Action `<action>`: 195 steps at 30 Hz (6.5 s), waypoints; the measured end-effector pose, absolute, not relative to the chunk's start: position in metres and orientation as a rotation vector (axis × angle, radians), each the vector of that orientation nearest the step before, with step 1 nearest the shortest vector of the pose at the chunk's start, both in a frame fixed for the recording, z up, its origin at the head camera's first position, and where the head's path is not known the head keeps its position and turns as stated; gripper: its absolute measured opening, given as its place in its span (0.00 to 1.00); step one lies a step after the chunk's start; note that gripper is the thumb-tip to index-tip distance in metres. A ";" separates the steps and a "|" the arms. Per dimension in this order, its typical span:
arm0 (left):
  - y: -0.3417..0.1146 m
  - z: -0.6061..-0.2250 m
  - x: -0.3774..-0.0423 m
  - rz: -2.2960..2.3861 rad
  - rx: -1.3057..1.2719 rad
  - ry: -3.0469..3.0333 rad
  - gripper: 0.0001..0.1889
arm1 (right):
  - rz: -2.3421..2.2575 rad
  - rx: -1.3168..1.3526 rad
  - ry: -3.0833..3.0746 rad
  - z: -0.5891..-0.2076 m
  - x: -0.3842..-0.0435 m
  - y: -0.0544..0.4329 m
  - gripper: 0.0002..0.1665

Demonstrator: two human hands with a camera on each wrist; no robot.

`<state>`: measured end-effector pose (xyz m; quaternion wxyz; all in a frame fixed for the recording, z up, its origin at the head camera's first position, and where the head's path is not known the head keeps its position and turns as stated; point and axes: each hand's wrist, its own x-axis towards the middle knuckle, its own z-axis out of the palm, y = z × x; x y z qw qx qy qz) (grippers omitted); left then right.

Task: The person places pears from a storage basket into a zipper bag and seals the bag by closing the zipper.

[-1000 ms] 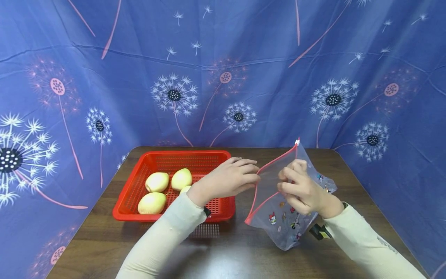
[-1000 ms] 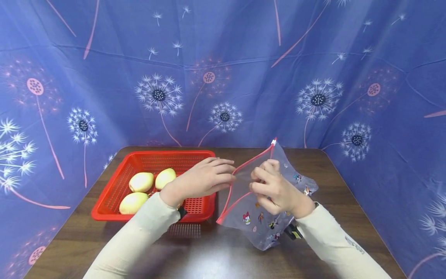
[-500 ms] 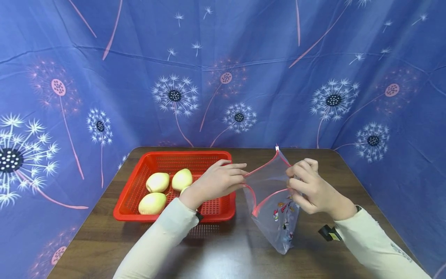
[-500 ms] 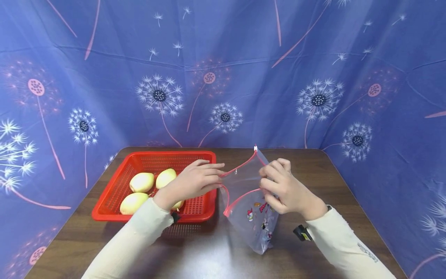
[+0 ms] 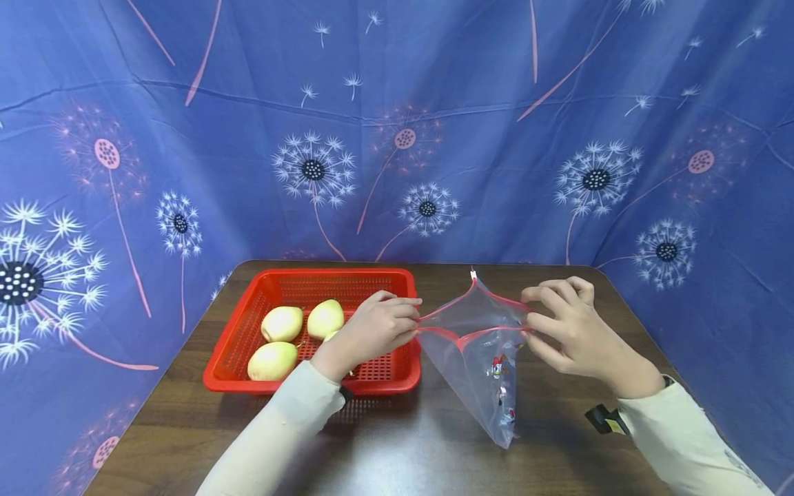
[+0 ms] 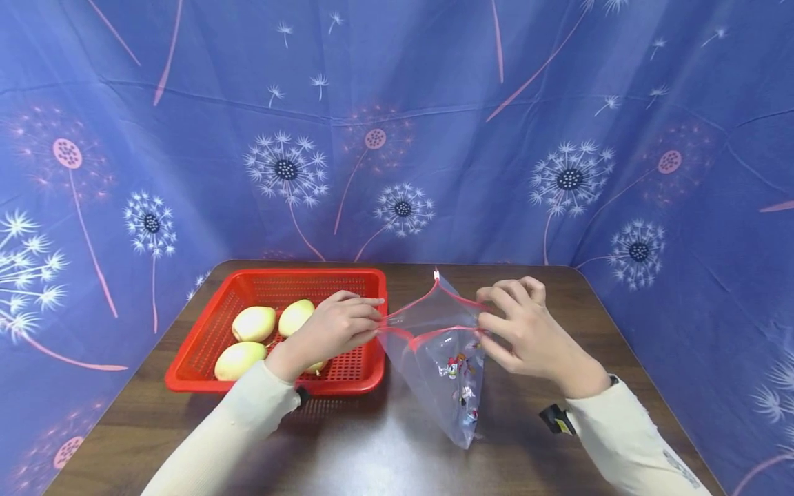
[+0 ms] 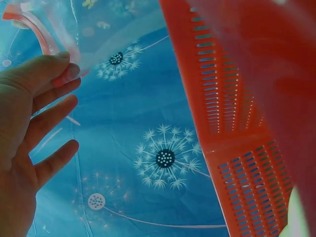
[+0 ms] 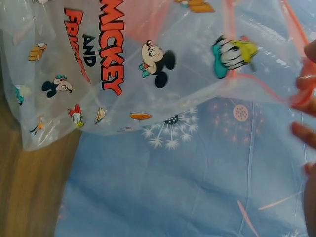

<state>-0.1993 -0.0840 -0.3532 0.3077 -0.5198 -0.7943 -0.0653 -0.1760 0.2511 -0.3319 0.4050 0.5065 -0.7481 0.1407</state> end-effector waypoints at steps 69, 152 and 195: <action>-0.182 -0.367 -0.261 0.006 -0.780 -3.204 0.53 | 0.443 1.125 -2.057 -0.353 -0.177 0.233 0.12; -0.049 -0.335 -0.206 -0.437 -1.402 -2.340 0.43 | 0.457 1.108 -1.960 -0.357 -0.181 0.222 0.24; -0.038 -0.358 -0.186 0.253 -1.205 -2.506 0.49 | 0.457 1.185 -1.896 -0.346 -0.177 0.223 0.24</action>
